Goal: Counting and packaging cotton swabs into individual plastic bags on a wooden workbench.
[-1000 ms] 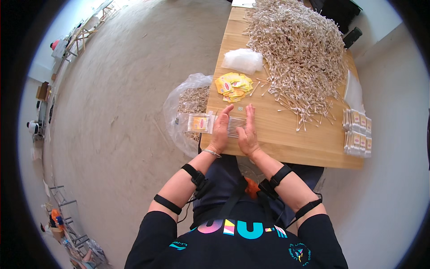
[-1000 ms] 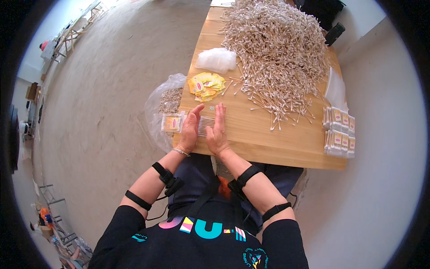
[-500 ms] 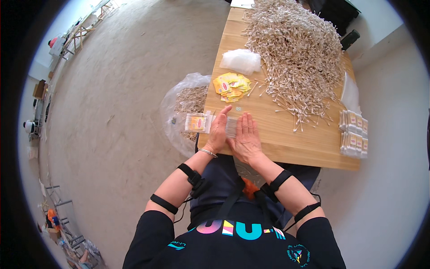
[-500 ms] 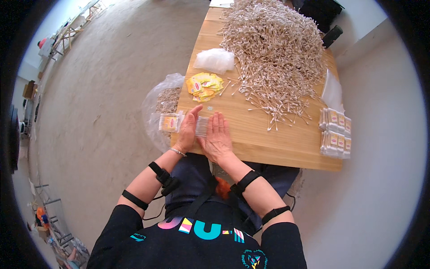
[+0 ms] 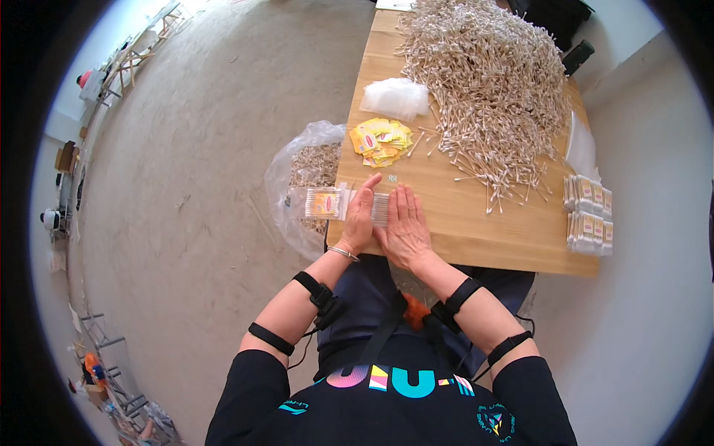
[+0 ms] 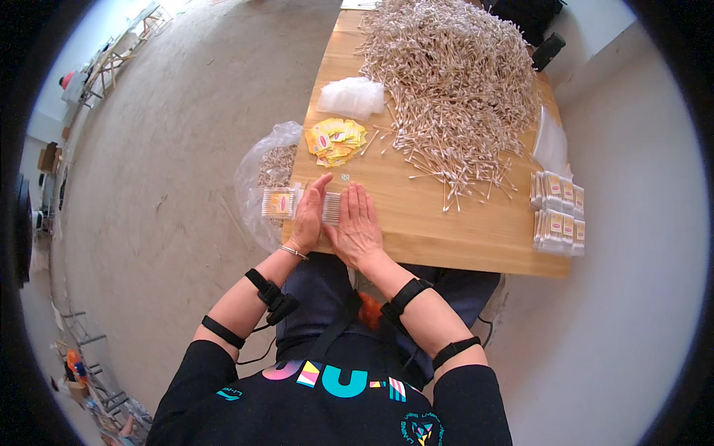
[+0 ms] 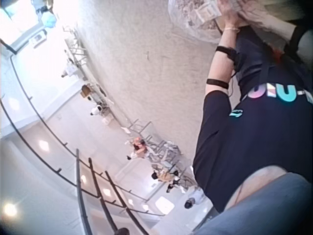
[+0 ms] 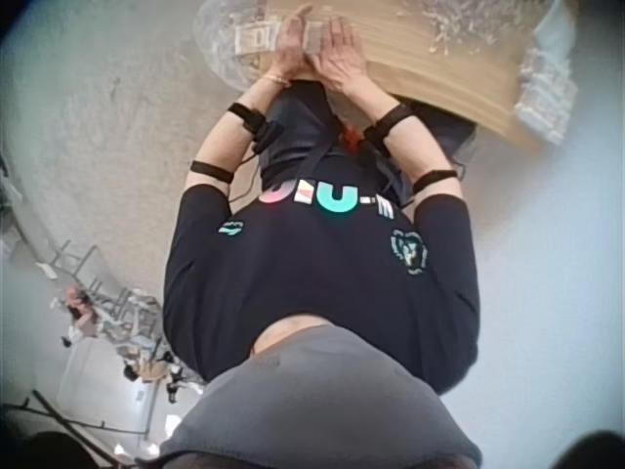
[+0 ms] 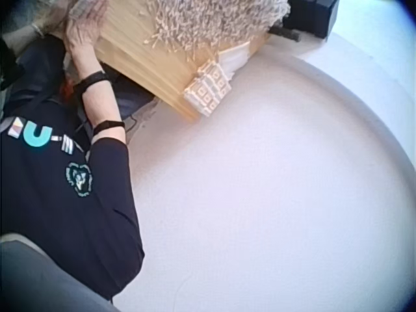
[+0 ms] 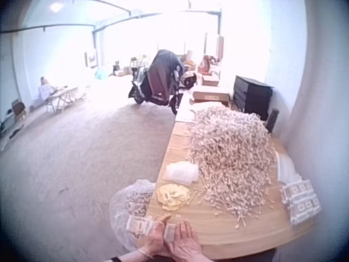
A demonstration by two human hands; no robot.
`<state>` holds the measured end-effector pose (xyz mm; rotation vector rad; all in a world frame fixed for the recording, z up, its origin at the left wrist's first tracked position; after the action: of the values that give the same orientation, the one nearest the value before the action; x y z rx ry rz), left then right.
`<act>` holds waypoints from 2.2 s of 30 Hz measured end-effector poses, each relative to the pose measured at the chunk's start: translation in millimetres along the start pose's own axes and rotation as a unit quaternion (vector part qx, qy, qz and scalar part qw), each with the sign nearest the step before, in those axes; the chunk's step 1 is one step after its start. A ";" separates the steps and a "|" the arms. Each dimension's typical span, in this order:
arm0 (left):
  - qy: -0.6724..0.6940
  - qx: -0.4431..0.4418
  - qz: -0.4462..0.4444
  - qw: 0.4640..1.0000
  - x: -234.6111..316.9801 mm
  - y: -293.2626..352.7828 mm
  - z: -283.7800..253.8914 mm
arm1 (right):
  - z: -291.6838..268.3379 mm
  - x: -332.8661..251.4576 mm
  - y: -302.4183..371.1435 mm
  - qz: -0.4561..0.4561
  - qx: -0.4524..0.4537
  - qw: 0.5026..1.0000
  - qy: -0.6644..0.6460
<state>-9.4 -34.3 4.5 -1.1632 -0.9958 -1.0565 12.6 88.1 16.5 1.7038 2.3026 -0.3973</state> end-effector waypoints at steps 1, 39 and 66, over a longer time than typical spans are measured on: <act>0.000 -0.002 -0.002 1.000 1.6 0.3 0.2 | 0.9 0.2 -0.1 0.002 0.000 1.000 -0.001; 0.031 0.015 -0.019 0.999 9.3 -1.4 -0.7 | -7.5 2.9 3.9 -0.030 -0.061 0.997 0.036; 0.047 -0.004 -0.024 0.999 0.3 4.1 -3.6 | -0.6 -3.9 2.4 0.005 -0.027 1.000 0.000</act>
<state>-5.1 -37.6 3.5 -1.0906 -0.9505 -1.1450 16.1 85.6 18.3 1.6887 2.2841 -0.3305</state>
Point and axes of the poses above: each hand's wrist, its own y-axis away from the middle knuckle, its own z-axis out of the palm, x = y × z, the point moved 2 cm from there along -y, towards the middle knuckle, and after that the axes turned 9 degrees about z, right-handed, at the moved point
